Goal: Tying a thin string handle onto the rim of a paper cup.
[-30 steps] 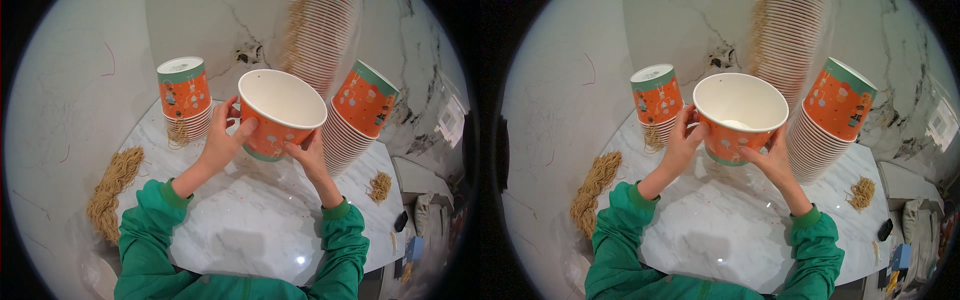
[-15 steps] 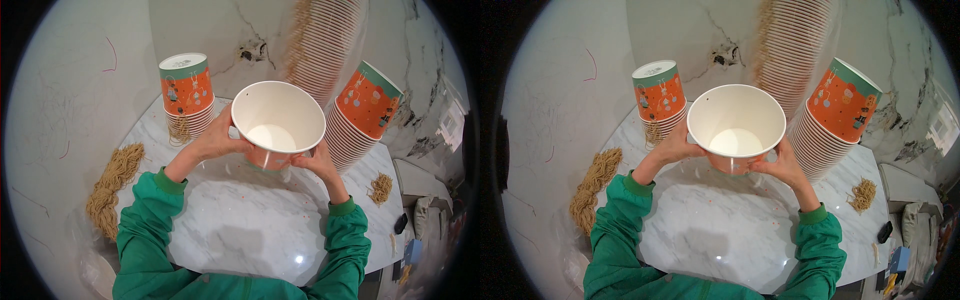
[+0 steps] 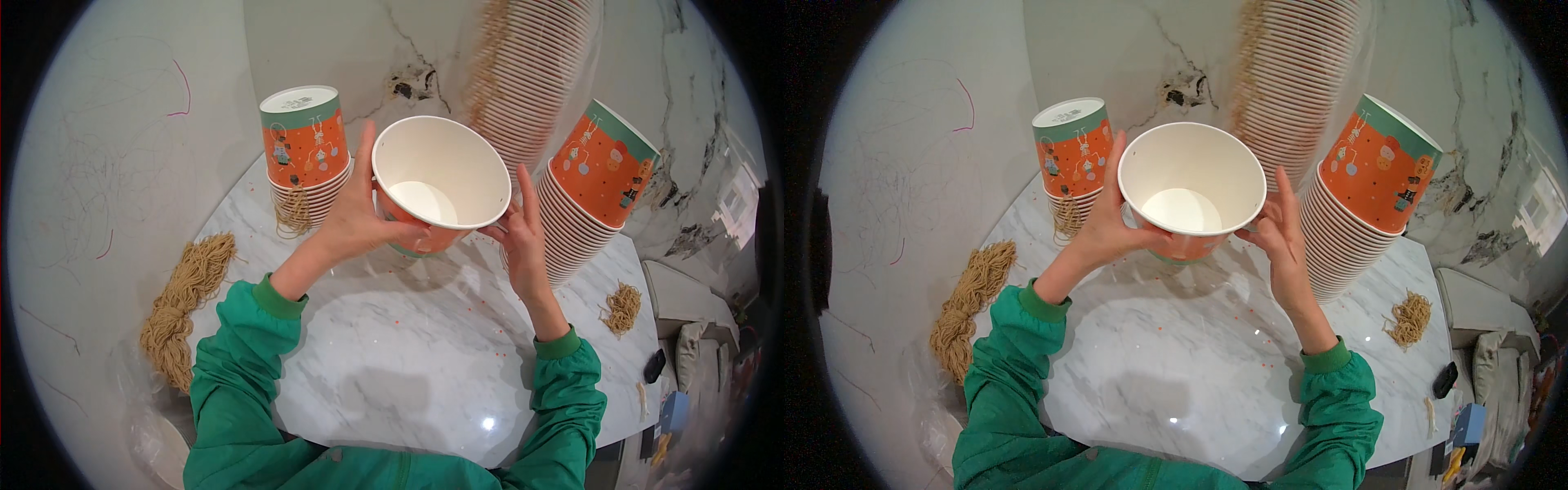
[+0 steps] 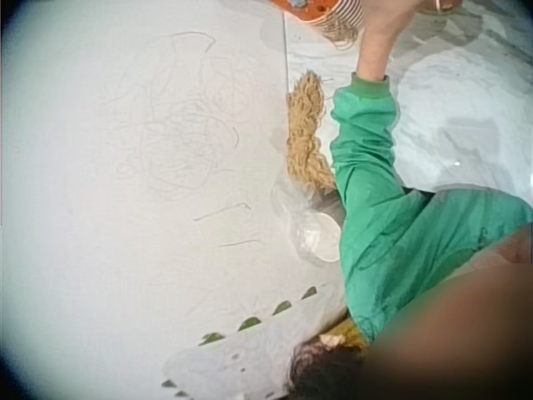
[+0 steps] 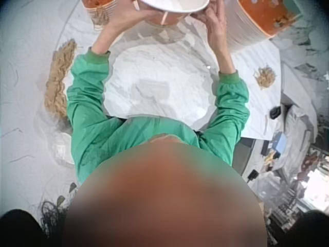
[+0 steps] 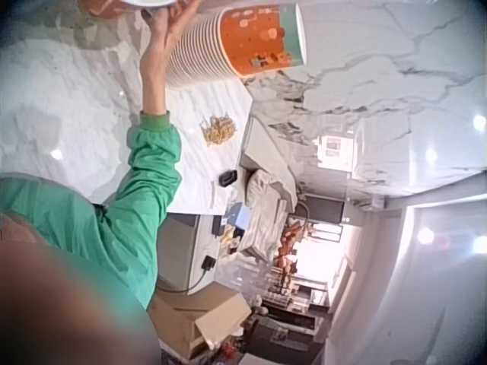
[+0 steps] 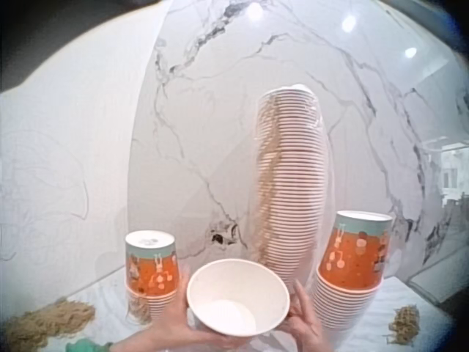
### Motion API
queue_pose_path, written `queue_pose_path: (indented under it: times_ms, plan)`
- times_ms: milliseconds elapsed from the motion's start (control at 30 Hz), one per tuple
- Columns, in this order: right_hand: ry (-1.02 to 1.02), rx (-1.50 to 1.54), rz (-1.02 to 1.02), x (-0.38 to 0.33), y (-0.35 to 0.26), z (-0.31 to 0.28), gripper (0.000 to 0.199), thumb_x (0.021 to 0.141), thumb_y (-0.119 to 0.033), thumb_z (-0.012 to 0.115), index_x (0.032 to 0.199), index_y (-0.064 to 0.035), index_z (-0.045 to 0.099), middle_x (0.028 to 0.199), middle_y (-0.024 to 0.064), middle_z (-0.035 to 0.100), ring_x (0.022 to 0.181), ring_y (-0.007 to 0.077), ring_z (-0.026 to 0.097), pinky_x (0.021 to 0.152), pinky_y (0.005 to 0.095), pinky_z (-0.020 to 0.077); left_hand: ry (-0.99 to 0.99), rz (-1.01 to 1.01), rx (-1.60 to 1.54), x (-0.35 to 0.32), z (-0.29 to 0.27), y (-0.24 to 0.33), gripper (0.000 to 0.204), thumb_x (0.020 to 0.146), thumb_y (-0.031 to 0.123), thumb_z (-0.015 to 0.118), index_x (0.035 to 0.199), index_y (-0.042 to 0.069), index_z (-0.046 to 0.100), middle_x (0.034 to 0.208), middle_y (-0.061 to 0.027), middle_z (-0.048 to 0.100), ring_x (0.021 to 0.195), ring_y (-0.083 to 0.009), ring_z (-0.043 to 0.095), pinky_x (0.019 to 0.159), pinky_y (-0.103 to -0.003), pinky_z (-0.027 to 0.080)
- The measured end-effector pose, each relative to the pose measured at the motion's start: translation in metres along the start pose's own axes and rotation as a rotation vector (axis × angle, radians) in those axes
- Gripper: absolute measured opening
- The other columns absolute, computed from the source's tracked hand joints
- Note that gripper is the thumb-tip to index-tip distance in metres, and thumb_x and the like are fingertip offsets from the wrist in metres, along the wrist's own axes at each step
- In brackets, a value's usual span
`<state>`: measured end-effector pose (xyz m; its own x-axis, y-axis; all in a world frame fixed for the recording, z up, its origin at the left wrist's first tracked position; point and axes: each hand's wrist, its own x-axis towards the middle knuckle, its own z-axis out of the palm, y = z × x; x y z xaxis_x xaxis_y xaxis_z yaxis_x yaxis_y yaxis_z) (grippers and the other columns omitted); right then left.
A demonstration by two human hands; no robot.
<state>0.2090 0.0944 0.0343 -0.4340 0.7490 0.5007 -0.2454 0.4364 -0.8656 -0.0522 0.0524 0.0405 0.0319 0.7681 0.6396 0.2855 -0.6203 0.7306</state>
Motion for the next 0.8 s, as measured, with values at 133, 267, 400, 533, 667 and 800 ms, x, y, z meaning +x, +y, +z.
queue_pose_path:
  times_ms: [133,267,400,533,667,800]
  plan:
    - [0.066,0.005,0.103,-0.001,0.003,0.005,0.085,0.099,-0.056,0.045,0.162,-0.0136,0.008,0.162,0.0127,0.028,0.143,0.0243,0.039,0.111,0.0443,0.0412,-0.011,0.05,0.163,-0.005,0.009,-0.006,0.147,0.057,0.038,0.096,0.159,0.005,-0.006,0.149,-0.0201,0.031,0.139,-0.0335,0.039,0.115,-0.046,0.037]
    - [0.113,-0.03,0.13,-0.004,-0.002,0.013,0.085,0.1,-0.062,0.04,0.162,-0.0137,0.007,0.167,0.0077,0.016,0.151,0.0244,0.023,0.119,0.0447,0.0298,-0.023,0.069,0.267,-0.01,0.014,0.006,0.142,0.058,0.024,0.096,0.16,0.005,0.0,0.151,-0.0139,0.033,0.143,-0.0281,0.034,0.119,-0.043,0.028]
    - [0.131,-0.028,0.099,-0.004,-0.001,0.013,0.085,0.101,-0.062,0.038,0.162,-0.0127,0.007,0.167,0.0089,0.015,0.152,0.0252,0.02,0.121,0.043,0.0244,-0.038,0.135,0.307,-0.01,0.012,0.001,0.143,0.056,0.035,0.097,0.16,0.006,0.002,0.142,-0.0165,0.034,0.134,-0.0315,0.039,0.111,-0.045,0.037]
    - [0.131,-0.034,0.073,-0.005,0.002,0.01,0.083,0.102,-0.06,0.038,0.162,-0.0123,0.008,0.167,0.0096,0.014,0.153,0.0248,0.017,0.123,0.0406,0.0202,-0.08,0.188,0.311,-0.009,0.008,-0.002,0.144,0.057,0.04,0.096,0.16,0.007,0.0,0.136,-0.0185,0.035,0.128,-0.0339,0.043,0.104,-0.045,0.048]
    - [0.121,-0.084,0.009,-0.003,0.01,0.006,0.08,0.102,-0.056,0.039,0.162,-0.0095,0.01,0.167,0.0098,0.014,0.153,0.0246,0.017,0.123,0.0387,0.0189,-0.104,0.175,0.242,-0.008,0.003,-0.003,0.142,0.06,0.038,0.095,0.161,0.008,-0.001,0.142,-0.0196,0.034,0.131,-0.035,0.044,0.102,-0.044,0.051]
    - [0.13,-0.096,-0.005,-0.002,0.013,0.002,0.076,0.103,-0.051,0.037,0.161,-0.0067,0.014,0.167,0.0103,0.017,0.152,0.024,0.02,0.123,0.0376,0.019,-0.203,0.053,0.142,-0.008,-0.002,-0.003,0.138,0.062,0.038,0.092,0.161,0.01,-0.001,0.152,-0.0196,0.029,0.136,-0.0357,0.045,0.1,-0.044,0.054]
